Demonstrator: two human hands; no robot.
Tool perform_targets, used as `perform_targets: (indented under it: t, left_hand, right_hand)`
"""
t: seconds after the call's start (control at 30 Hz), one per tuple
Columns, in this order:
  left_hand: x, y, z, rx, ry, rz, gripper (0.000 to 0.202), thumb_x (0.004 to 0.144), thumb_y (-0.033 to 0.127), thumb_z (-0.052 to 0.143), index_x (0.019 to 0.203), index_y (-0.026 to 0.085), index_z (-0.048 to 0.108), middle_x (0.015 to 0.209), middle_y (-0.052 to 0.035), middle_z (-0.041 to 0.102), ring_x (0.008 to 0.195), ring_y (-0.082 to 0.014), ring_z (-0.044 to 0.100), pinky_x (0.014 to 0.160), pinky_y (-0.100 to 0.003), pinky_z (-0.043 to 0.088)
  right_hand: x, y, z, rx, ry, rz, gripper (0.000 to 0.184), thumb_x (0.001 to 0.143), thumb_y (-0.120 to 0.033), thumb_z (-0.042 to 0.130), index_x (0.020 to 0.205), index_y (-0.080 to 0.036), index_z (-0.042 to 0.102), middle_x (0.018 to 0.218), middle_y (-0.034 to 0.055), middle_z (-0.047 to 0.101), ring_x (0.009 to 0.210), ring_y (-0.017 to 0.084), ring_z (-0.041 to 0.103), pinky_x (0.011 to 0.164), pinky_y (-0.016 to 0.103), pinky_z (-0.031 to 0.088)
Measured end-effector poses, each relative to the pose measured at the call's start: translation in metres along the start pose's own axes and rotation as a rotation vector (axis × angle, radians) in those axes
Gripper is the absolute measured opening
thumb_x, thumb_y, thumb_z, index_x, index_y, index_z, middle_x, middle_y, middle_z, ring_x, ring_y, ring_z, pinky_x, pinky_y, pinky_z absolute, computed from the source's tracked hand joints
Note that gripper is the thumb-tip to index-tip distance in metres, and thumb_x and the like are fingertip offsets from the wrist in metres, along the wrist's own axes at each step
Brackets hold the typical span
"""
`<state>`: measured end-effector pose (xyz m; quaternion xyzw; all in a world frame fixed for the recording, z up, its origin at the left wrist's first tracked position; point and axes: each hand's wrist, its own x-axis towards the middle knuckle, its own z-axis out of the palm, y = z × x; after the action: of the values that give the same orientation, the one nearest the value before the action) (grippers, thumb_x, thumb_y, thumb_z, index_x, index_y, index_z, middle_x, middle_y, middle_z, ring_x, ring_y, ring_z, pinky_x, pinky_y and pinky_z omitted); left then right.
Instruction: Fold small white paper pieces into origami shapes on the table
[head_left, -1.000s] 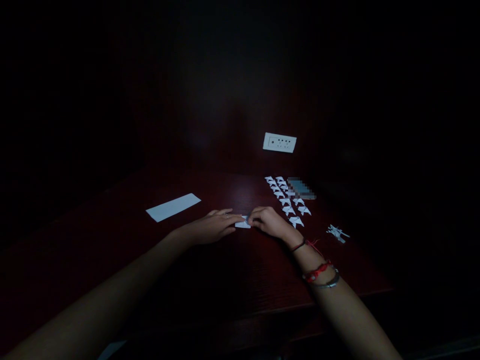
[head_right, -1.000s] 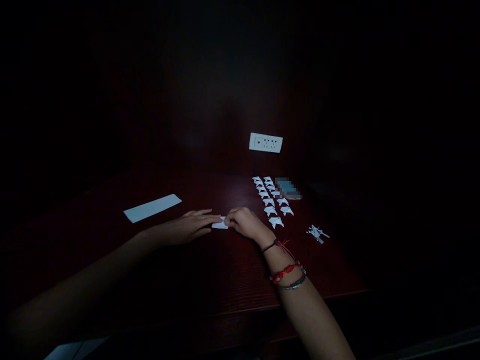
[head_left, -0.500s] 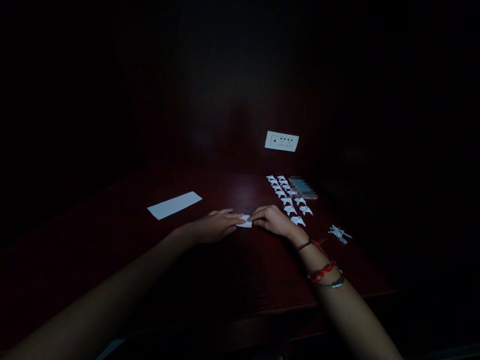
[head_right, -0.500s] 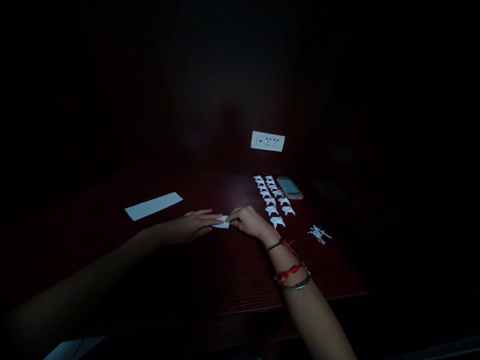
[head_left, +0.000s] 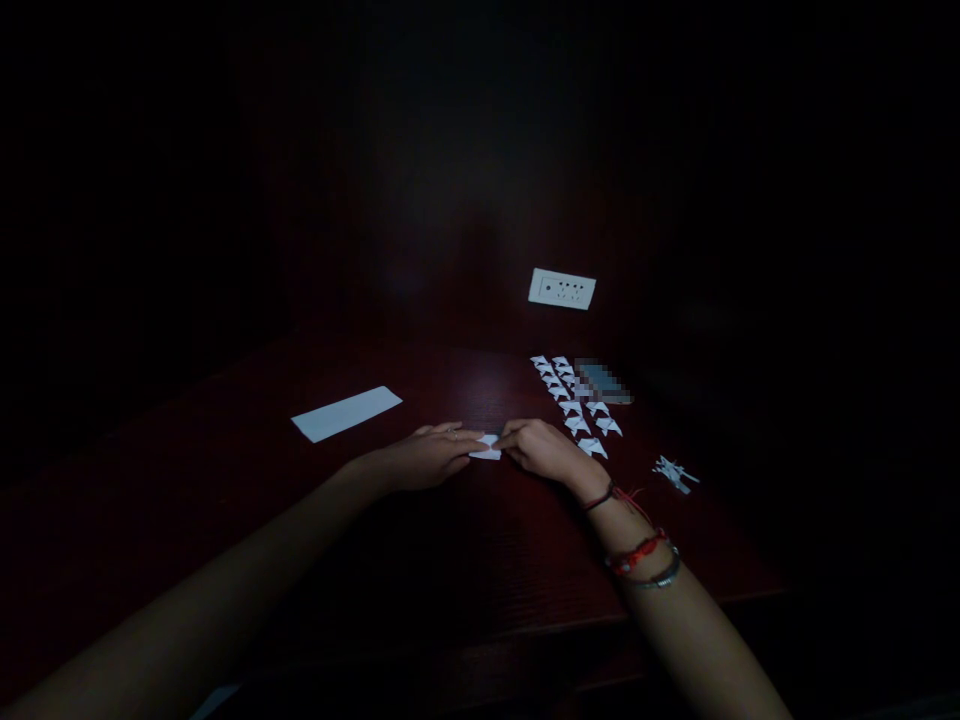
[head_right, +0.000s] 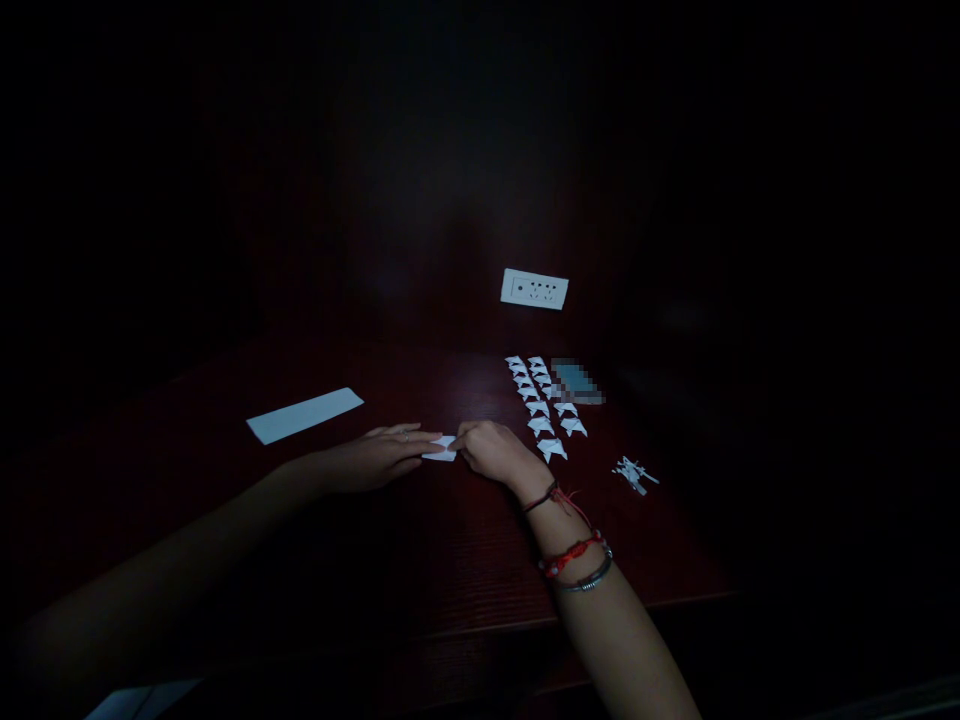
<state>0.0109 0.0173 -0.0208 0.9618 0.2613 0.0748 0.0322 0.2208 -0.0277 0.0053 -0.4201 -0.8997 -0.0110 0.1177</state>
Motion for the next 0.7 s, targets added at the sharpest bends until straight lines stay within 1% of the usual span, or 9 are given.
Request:
perform_targets:
  t: [0.1,0.23,0.4,0.6,0.7]
  left_hand:
    - [0.000,0.001,-0.002,0.001,-0.008,-0.002,0.036,0.086,0.031,0.027,0.122,0.033,0.029,0.129,0.0048,0.032,0.118,-0.0211,0.023,0.091,-0.037,0.023]
    - [-0.002,0.003,-0.005,-0.004,-0.013,-0.006,0.036,0.086,0.032,0.027,0.122,0.034,0.029,0.129,0.0053,0.031,0.118,-0.0216,0.024,0.091,-0.037,0.024]
    - [-0.002,0.003,-0.004,0.012,0.024,-0.003,0.034,0.086,0.031,0.028,0.119,0.034,0.033,0.127,0.0047,0.034,0.116,-0.0217,0.026,0.090,-0.037,0.024]
    - [-0.002,0.004,-0.006,-0.006,0.052,0.059,0.031,0.085,0.028,0.032,0.114,0.033,0.040,0.121,0.0022,0.041,0.108,-0.0179,0.036,0.087,-0.033,0.026]
    - [-0.002,0.004,-0.005,-0.011,0.040,0.085,0.032,0.085,0.026,0.032,0.115,0.034,0.039,0.121,0.0035,0.040,0.110,-0.0182,0.034,0.088,-0.033,0.025]
  right_hand:
    - [0.000,-0.004,-0.005,-0.045,-0.032,0.029,0.028,0.077,-0.010,0.041,0.093,-0.021,0.061,0.087,0.0047,0.058,0.081,0.013,0.052,0.069,0.020,0.036]
    - [0.000,-0.009,-0.010,-0.092,-0.075,0.067,0.024,0.074,-0.013,0.045,0.091,-0.020,0.061,0.088,0.0054,0.059,0.081,0.015,0.053,0.066,0.021,0.036]
    - [-0.001,-0.011,-0.011,-0.104,-0.082,0.081,0.025,0.071,-0.014,0.047,0.090,-0.021,0.061,0.088,0.0048,0.060,0.082,0.016,0.054,0.066,0.022,0.037]
    - [-0.001,-0.012,-0.013,-0.079,-0.079,0.113,0.023,0.069,-0.014,0.049,0.086,-0.020,0.063,0.083,0.0048,0.061,0.079,0.015,0.055,0.064,0.021,0.036]
    - [-0.002,-0.010,-0.014,-0.059,-0.086,0.111,0.018,0.070,-0.016,0.050,0.080,-0.020,0.065,0.078,0.0048,0.062,0.076,0.015,0.055,0.063,0.021,0.036]
